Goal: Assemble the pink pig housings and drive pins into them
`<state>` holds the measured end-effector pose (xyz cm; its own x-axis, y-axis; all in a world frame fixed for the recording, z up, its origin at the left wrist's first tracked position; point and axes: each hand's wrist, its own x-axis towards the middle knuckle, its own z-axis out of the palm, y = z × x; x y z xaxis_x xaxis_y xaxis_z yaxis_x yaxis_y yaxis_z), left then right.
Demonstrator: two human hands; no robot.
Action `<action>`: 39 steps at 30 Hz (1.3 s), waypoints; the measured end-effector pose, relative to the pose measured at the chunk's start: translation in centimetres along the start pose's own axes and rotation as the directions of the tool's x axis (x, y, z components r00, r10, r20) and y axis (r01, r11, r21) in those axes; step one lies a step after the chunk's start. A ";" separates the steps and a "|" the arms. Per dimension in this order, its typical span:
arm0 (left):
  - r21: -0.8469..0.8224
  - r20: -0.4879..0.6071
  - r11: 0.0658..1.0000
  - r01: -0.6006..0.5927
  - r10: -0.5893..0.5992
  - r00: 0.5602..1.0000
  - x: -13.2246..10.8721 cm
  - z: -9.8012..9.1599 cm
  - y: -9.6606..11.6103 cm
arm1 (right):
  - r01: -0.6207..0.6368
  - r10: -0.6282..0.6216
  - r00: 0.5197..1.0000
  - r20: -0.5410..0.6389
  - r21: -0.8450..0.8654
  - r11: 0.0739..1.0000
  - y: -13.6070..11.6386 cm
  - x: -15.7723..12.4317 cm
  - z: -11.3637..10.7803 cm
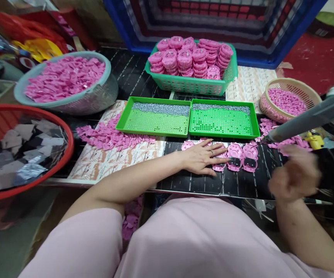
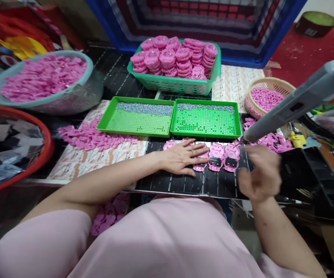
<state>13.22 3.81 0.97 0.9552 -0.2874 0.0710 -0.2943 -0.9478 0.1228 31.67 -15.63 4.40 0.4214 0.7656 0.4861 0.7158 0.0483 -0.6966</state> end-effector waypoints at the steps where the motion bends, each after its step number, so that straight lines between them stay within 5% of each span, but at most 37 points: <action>1: 0.010 -0.010 1.000 -0.001 0.001 1.000 0.0 0.1 0.1 | 0.022 -0.020 0.997 0.076 -0.036 0.999 0.2 -1.0 0.4; 5: 0.062 -0.053 0.998 0.010 -0.007 0.999 -0.2 0.5 0.7 | 0.247 -0.057 0.897 0.438 -0.390 0.887 1.2 -3.9 2.3; 7: 0.080 -0.078 0.997 0.019 -0.013 0.997 -0.8 0.7 1.6 | 0.377 -0.081 0.846 0.527 -0.484 0.790 1.5 -5.1 2.9; 15: 0.147 -0.127 0.986 0.074 -0.055 0.990 -7.0 0.2 5.1 | 0.545 -0.296 0.770 0.565 -0.341 0.766 -0.4 -7.5 5.5; 19: 0.134 -0.054 0.985 0.112 -0.106 0.993 -9.8 -0.1 5.3 | 0.601 -0.353 0.724 0.593 -0.291 0.744 -1.9 -7.2 7.4; 22: 0.076 -0.027 0.982 0.176 -0.174 0.984 -10.9 -0.9 5.5 | 0.629 -0.380 0.685 0.622 -0.242 0.738 -3.0 -5.6 7.2; 27: 0.104 -0.153 0.949 0.297 -0.280 0.948 -13.3 -1.7 7.1 | 0.662 -0.524 0.695 0.493 -0.153 0.734 -5.7 0.4 7.2; 32: 0.122 -0.330 0.877 0.464 -0.405 0.853 -16.9 0.8 8.9 | 0.793 -0.713 0.506 0.485 0.064 0.606 -8.6 6.0 14.5; 35: 0.104 -0.442 0.856 0.506 -0.416 0.795 -17.8 2.3 9.5 | 0.841 -0.670 0.378 0.639 0.066 0.537 -10.7 7.7 21.1; 39: 0.099 -0.518 0.861 0.499 -0.384 0.764 -17.3 2.9 9.5 | 0.866 -0.600 0.290 0.745 0.062 0.496 -14.1 8.6 28.1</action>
<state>-5.96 -0.62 -1.96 0.8263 0.2155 0.5203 0.2262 -0.9731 0.0436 9.53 8.32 3.62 -0.7223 0.6714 0.1657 0.6854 0.7270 0.0421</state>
